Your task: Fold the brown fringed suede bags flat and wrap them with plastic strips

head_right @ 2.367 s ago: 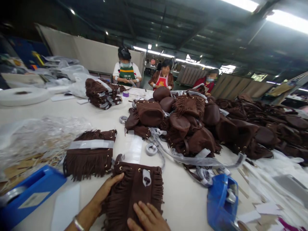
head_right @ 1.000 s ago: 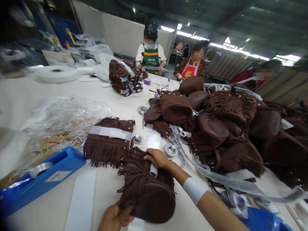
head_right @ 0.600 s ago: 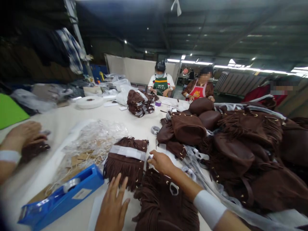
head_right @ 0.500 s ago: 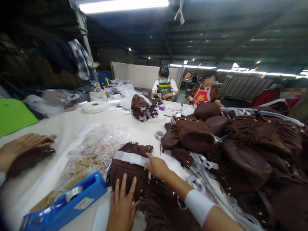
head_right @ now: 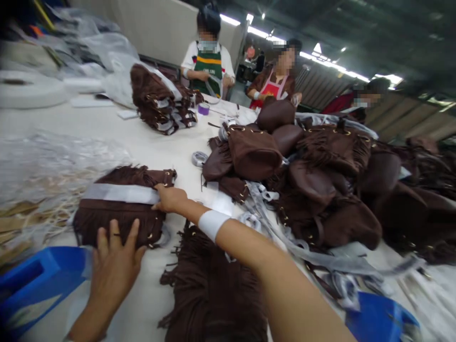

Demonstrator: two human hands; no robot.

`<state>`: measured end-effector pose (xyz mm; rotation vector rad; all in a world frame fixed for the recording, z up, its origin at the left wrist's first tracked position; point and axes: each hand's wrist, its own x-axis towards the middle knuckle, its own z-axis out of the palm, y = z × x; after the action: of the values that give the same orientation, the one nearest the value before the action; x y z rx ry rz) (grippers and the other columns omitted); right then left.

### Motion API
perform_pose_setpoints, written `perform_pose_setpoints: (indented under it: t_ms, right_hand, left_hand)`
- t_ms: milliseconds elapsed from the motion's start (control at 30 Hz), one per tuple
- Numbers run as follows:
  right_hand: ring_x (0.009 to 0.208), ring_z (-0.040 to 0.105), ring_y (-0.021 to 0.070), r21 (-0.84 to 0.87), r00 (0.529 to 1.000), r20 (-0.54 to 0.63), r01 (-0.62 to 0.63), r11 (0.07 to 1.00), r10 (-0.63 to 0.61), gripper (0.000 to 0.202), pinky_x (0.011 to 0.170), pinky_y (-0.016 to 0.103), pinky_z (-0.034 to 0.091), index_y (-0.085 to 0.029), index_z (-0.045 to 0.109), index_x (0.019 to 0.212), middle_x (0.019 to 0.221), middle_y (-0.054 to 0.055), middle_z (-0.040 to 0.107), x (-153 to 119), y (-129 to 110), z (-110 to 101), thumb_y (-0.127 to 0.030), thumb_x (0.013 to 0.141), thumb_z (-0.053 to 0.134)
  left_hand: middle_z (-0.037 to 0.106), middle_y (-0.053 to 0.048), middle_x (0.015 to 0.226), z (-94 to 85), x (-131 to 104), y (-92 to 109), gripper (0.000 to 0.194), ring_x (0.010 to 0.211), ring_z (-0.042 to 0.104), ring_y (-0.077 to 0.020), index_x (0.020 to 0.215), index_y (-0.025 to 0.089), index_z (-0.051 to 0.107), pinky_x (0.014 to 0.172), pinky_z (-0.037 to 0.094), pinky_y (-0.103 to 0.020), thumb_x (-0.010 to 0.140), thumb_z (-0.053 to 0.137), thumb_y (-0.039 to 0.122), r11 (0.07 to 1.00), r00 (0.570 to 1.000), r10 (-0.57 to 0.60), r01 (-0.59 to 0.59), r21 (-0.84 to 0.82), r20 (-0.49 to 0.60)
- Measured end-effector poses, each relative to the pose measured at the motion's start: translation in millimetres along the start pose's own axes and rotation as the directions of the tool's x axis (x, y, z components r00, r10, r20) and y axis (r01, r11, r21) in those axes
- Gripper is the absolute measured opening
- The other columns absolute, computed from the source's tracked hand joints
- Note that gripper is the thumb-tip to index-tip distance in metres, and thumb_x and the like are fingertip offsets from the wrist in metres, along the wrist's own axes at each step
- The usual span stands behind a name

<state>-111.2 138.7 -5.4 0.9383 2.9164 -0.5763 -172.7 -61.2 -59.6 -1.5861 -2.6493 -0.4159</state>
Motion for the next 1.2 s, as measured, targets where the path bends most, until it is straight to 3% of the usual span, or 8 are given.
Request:
perform_pose_setpoints:
  t_ms: [167,333,433,533,700,967,1133,1200]
  right_hand:
    - [0.105,0.068,0.0251,-0.035,0.997,-0.081,-0.007,0.999,0.005,0.069,0.085,0.031,0.052,-0.016,0.039,0.145,0.117,0.012,0.070,-56.0,-2.8,-53.3,-0.047,0.088,0.064]
    - [0.102,0.067,0.0195,0.214,0.994,-0.096,-0.029,0.977,0.050,0.047,0.088,0.031,0.052,-0.029,0.051,0.136,0.121,0.004,0.068,-237.8,-20.4,-119.5,-0.044,0.093,0.060]
    - [0.118,0.060,0.0239,0.289,0.985,0.061,-0.173,0.942,0.162,0.075,0.097,0.034,0.050,-0.035,0.036,0.147,0.136,0.005,0.058,-338.0,-29.5,-101.4,-0.047,0.083,0.072]
    - [0.126,0.053,0.0267,0.259,0.941,-0.064,-0.307,0.916,0.333,0.075,0.103,0.041,0.046,-0.035,0.031,0.150,0.142,0.007,0.052,-388.8,-29.9,-43.7,-0.038,0.085,0.070]
    - [0.102,0.062,0.0227,0.314,0.828,-0.299,-0.384,0.868,0.474,0.045,0.086,0.036,0.052,-0.028,0.050,0.131,0.117,0.005,0.063,-392.6,-22.7,25.9,-0.021,0.088,0.060]
    - [0.096,0.056,0.0209,0.222,0.825,-0.465,-0.243,0.944,0.322,0.028,0.081,0.031,0.048,-0.023,0.059,0.104,0.101,0.005,0.058,-391.2,-18.9,48.3,-0.004,0.086,0.048]
    - [0.098,0.055,0.0205,0.198,0.832,-0.461,-0.241,0.950,0.307,0.036,0.082,0.031,0.048,-0.023,0.059,0.107,0.102,0.006,0.057,-389.8,-15.9,54.2,0.000,0.083,0.043]
    - [0.097,0.056,0.0205,0.168,0.839,-0.469,-0.222,0.960,0.276,0.039,0.081,0.031,0.049,-0.023,0.059,0.108,0.101,0.005,0.057,-390.9,-13.9,58.1,0.000,0.082,0.041]
  left_hand:
    - [0.033,-0.026,0.151,-17.7,-21.3,4.5,0.051,0.146,0.019,-0.0397,0.140,0.006,0.042,0.114,0.027,-0.061,0.097,0.036,0.032,0.959,0.990,0.080,-0.109,-0.263,-0.117]
    - [0.058,-0.006,0.135,-36.4,-122.8,11.2,0.044,0.121,0.059,-0.0210,0.138,0.028,0.042,0.102,0.051,-0.038,0.094,0.041,0.032,0.750,0.972,0.227,-0.137,-0.647,0.058]
    - [0.053,-0.008,0.142,-35.1,-167.0,23.3,0.060,0.120,0.060,-0.0214,0.149,0.028,0.024,0.097,0.055,-0.037,0.094,0.046,0.036,0.683,0.932,0.293,-0.046,-0.729,0.215]
    - [0.043,-0.007,0.151,-34.5,-171.5,40.8,0.073,0.133,0.049,-0.0254,0.152,0.030,0.015,0.107,0.046,-0.046,0.091,0.053,0.045,0.702,0.930,0.282,-0.032,-0.711,0.236]
    - [0.067,-0.005,0.120,-38.7,-147.1,63.1,0.041,0.110,0.065,-0.0237,0.129,0.026,0.046,0.093,0.051,-0.039,0.092,0.050,0.045,0.733,0.936,0.270,-0.048,-0.679,0.225]
    - [0.064,0.005,0.064,-37.8,-140.7,58.0,0.011,0.061,0.065,-0.0154,0.081,0.023,0.054,0.056,0.046,-0.023,0.089,0.047,0.026,0.733,0.934,0.306,-0.108,-0.672,0.183]
    - [0.065,-0.009,0.119,-75.7,-148.5,70.7,0.030,0.108,0.064,-0.0216,0.121,0.021,0.051,0.093,0.051,-0.039,0.094,0.045,0.033,0.744,0.968,0.249,-0.202,-0.636,-0.016]
    - [0.049,-0.013,0.142,-90.4,-151.0,85.3,0.049,0.132,0.047,-0.0253,0.138,0.021,0.039,0.109,0.040,-0.046,0.093,0.050,0.038,0.732,0.915,0.377,-0.389,-0.559,-0.144]
